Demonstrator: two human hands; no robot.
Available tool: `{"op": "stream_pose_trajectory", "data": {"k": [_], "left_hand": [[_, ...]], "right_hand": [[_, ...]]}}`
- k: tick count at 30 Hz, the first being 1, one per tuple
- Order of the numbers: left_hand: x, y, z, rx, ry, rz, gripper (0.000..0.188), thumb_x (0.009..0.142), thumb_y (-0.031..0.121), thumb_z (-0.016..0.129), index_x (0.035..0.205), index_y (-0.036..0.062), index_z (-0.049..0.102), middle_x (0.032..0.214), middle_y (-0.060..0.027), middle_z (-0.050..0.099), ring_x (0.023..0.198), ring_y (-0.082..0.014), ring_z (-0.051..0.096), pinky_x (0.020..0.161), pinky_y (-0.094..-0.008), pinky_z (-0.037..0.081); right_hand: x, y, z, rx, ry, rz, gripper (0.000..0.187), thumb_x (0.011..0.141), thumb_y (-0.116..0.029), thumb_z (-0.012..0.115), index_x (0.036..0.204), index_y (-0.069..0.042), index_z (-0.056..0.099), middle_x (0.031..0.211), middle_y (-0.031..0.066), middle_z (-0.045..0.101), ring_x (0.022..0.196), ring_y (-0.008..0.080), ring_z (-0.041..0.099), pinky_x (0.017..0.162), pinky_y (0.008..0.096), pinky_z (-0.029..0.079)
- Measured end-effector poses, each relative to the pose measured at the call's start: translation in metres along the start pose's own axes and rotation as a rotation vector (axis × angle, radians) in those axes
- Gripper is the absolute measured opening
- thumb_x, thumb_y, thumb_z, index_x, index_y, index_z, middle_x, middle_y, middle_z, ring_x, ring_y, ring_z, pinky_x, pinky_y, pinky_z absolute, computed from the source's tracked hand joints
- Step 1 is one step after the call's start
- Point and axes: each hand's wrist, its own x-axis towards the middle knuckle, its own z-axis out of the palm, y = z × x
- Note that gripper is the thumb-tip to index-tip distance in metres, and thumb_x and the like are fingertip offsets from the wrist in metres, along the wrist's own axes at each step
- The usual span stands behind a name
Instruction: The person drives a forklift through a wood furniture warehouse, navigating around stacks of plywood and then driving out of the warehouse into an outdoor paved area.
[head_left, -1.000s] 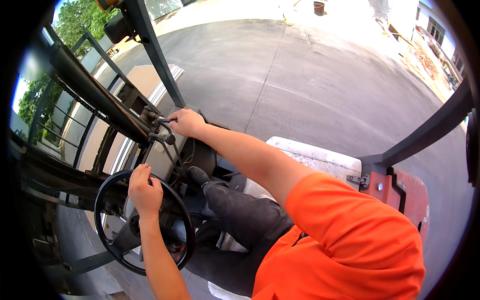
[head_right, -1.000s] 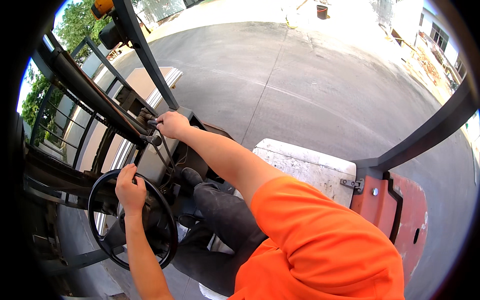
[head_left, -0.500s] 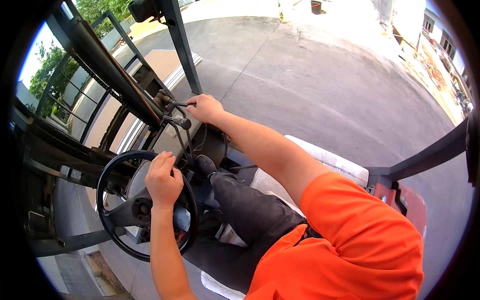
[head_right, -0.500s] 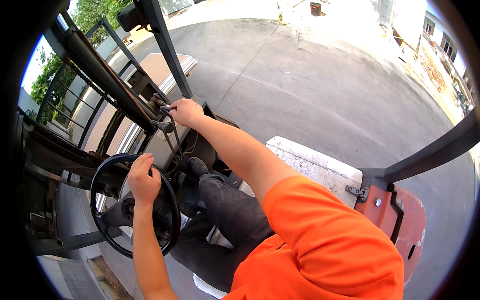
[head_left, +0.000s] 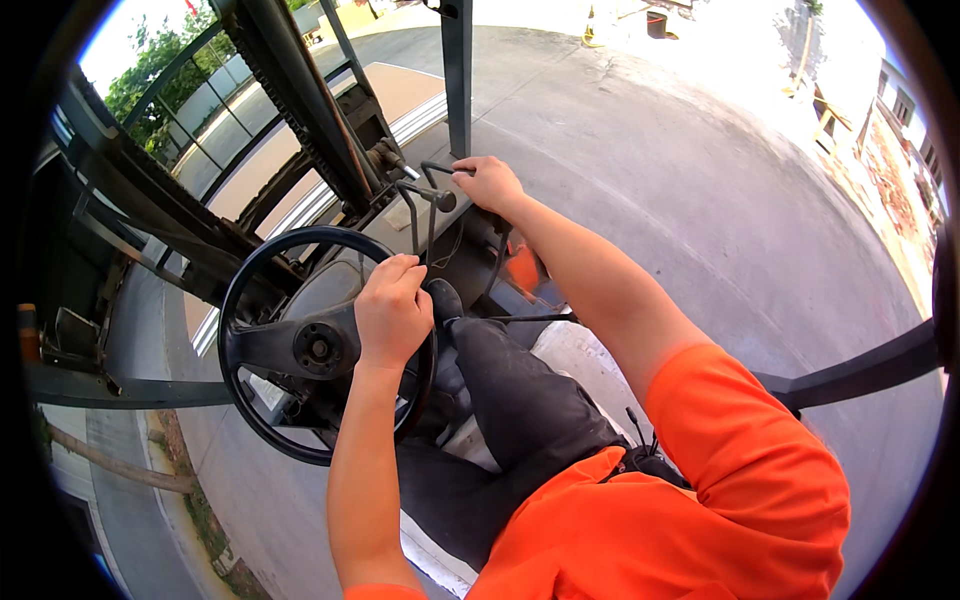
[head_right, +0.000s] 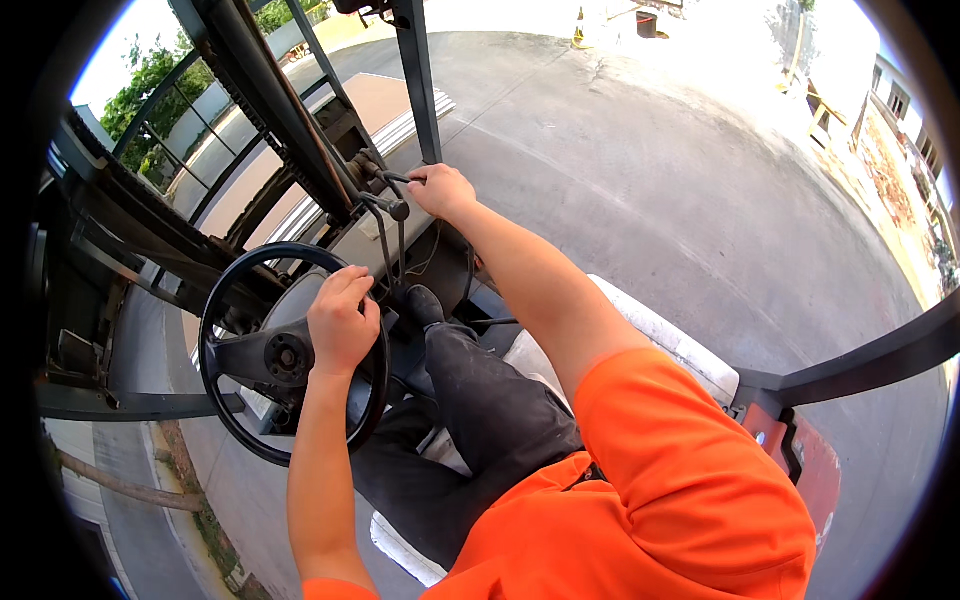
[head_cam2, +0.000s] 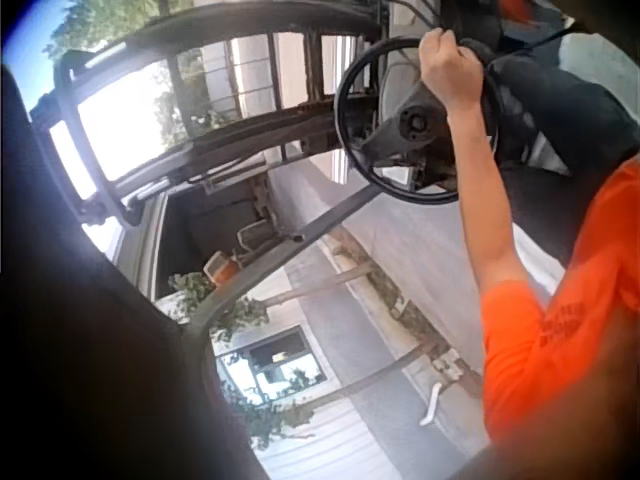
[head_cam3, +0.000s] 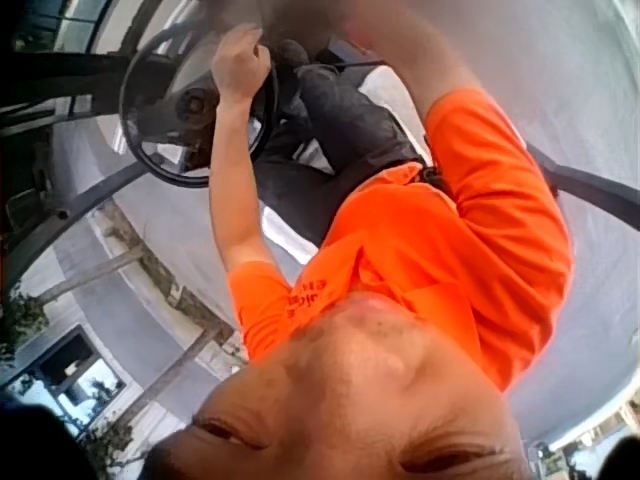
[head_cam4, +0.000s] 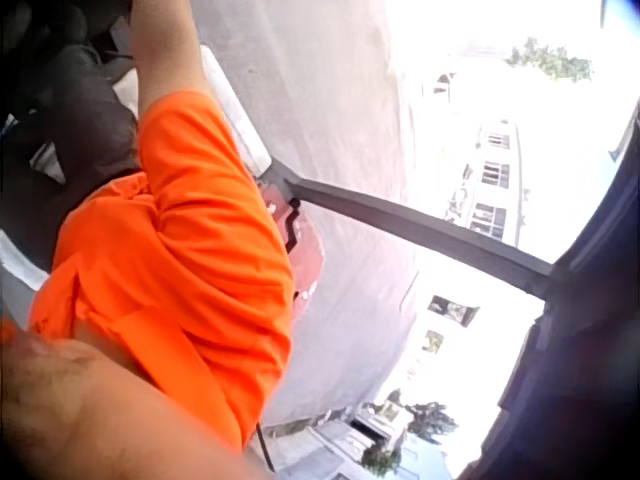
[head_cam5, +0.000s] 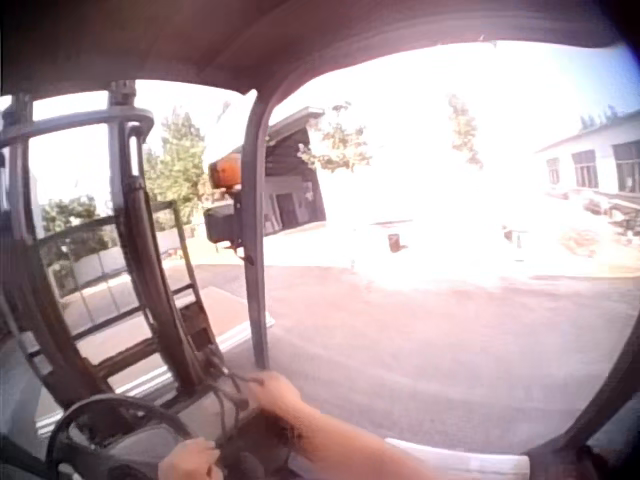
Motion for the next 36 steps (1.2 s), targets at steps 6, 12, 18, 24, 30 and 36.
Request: {"op": "stream_pose_trajectory", "data": {"k": [6, 12, 18, 24, 30, 36], "left_hand": [[-0.003, 0.005, -0.045, -0.076, 0.079, -0.026, 0.018, 0.067, 0.001, 0.059, 0.083, 0.003, 0.069, 0.095, -0.0076, 0.068, 0.094, -0.0245, 0.064, 0.079, -0.0343, 0.053], [-0.019, -0.013, 0.001, -0.068, 0.117, -0.018, 0.011, 0.064, 0.005, 0.059, 0.072, 0.0054, 0.066, 0.083, -0.0054, 0.065, 0.084, -0.0245, 0.063, 0.071, -0.0337, 0.053], [-0.034, -0.018, 0.034, -0.044, 0.148, -0.034, 0.01, 0.064, 0.006, 0.059, 0.071, 0.0059, 0.067, 0.081, -0.0054, 0.064, 0.084, -0.0249, 0.062, 0.071, -0.0338, 0.052], [-0.021, -0.012, 0.073, -0.031, 0.12, -0.008, 0.011, 0.065, 0.004, 0.059, 0.073, 0.0045, 0.066, 0.084, -0.0062, 0.064, 0.087, -0.0258, 0.061, 0.074, -0.0347, 0.052], [-0.035, 0.032, 0.012, 0.039, 0.02, -0.03, 0.01, 0.068, -0.003, 0.058, 0.076, 0.0007, 0.064, 0.084, -0.0109, 0.063, 0.091, -0.0307, 0.062, 0.079, -0.0383, 0.051], [-0.035, 0.1, -0.006, 0.021, -0.08, 0.013, 0.012, 0.07, -0.008, 0.057, 0.08, -0.0021, 0.061, 0.086, -0.0149, 0.061, 0.094, -0.0336, 0.061, 0.08, -0.0412, 0.049]], "right_hand": [[-0.01, -0.015, 0.012, -0.047, 0.002, -0.109, 0.033, 0.086, -0.029, 0.061, 0.113, -0.013, 0.069, 0.108, 0.0121, 0.069, 0.104, 0.0254, 0.063, 0.09, 0.035, 0.048], [0.013, 0.024, 0.029, 0.014, 0.009, -0.207, 0.034, 0.087, -0.024, 0.062, 0.113, -0.002, 0.067, 0.104, 0.0158, 0.07, 0.099, 0.0218, 0.065, 0.088, 0.0306, 0.047], [0.053, 0.076, 0.037, 0.048, 0.002, -0.222, 0.036, 0.089, -0.025, 0.061, 0.116, -0.002, 0.066, 0.108, 0.015, 0.069, 0.102, 0.0203, 0.063, 0.09, 0.0296, 0.046], [0.045, 0.065, 0.023, 0.078, 0.012, -0.252, 0.035, 0.086, -0.027, 0.061, 0.114, -0.005, 0.067, 0.108, 0.0148, 0.069, 0.102, 0.0232, 0.063, 0.091, 0.0325, 0.046], [0.006, 0.049, 0.025, 0.089, 0.035, -0.172, 0.033, 0.083, -0.027, 0.061, 0.11, -0.011, 0.07, 0.106, 0.0143, 0.069, 0.102, 0.0272, 0.063, 0.09, 0.0365, 0.048], [0.009, 0.073, -0.003, 0.19, 0.115, -0.084, 0.031, 0.08, -0.028, 0.061, 0.107, -0.016, 0.072, 0.104, 0.0138, 0.069, 0.101, 0.0312, 0.063, 0.09, 0.0405, 0.05]]}}
